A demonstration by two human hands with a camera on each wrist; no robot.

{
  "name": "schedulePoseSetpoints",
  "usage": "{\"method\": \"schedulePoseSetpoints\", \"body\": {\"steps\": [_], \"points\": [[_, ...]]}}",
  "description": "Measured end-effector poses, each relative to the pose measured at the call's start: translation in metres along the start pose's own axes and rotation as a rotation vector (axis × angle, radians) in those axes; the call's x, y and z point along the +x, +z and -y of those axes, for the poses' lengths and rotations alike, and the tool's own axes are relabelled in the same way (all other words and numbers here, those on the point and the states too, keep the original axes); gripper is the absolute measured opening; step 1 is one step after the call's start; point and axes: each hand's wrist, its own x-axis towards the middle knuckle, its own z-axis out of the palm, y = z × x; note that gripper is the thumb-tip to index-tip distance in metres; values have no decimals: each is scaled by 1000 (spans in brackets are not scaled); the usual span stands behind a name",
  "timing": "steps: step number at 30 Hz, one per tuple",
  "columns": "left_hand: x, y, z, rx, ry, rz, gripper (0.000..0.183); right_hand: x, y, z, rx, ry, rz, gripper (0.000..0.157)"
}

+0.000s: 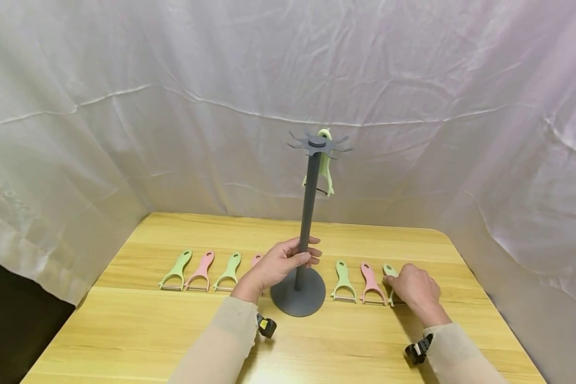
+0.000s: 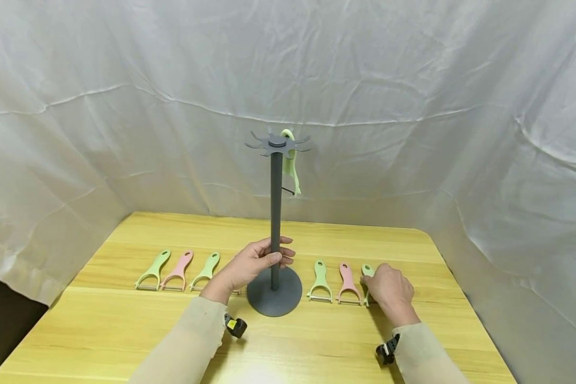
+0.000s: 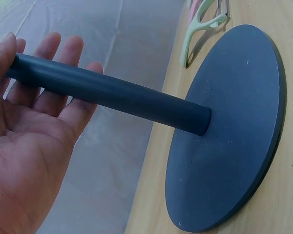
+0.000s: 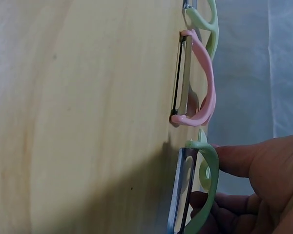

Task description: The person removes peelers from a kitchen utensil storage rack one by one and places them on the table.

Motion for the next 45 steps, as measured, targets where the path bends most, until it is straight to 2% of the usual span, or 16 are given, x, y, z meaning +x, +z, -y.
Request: {"method": "schedulePoseSetpoints", "body": {"steps": [13, 28, 41, 45], "points": [[-1, 0, -1, 7, -2, -2, 42, 3, 5, -4, -28, 1, 7, 47], [0, 0, 1, 10, -8, -3, 42, 8, 8, -4, -10, 25, 7, 47], [-1, 2, -2, -14, -32, -39, 44, 9, 9, -5, 8, 20, 4, 47], [0, 1, -2, 10, -16, -43, 43, 9, 8, -5, 12, 20, 1, 47]]}}
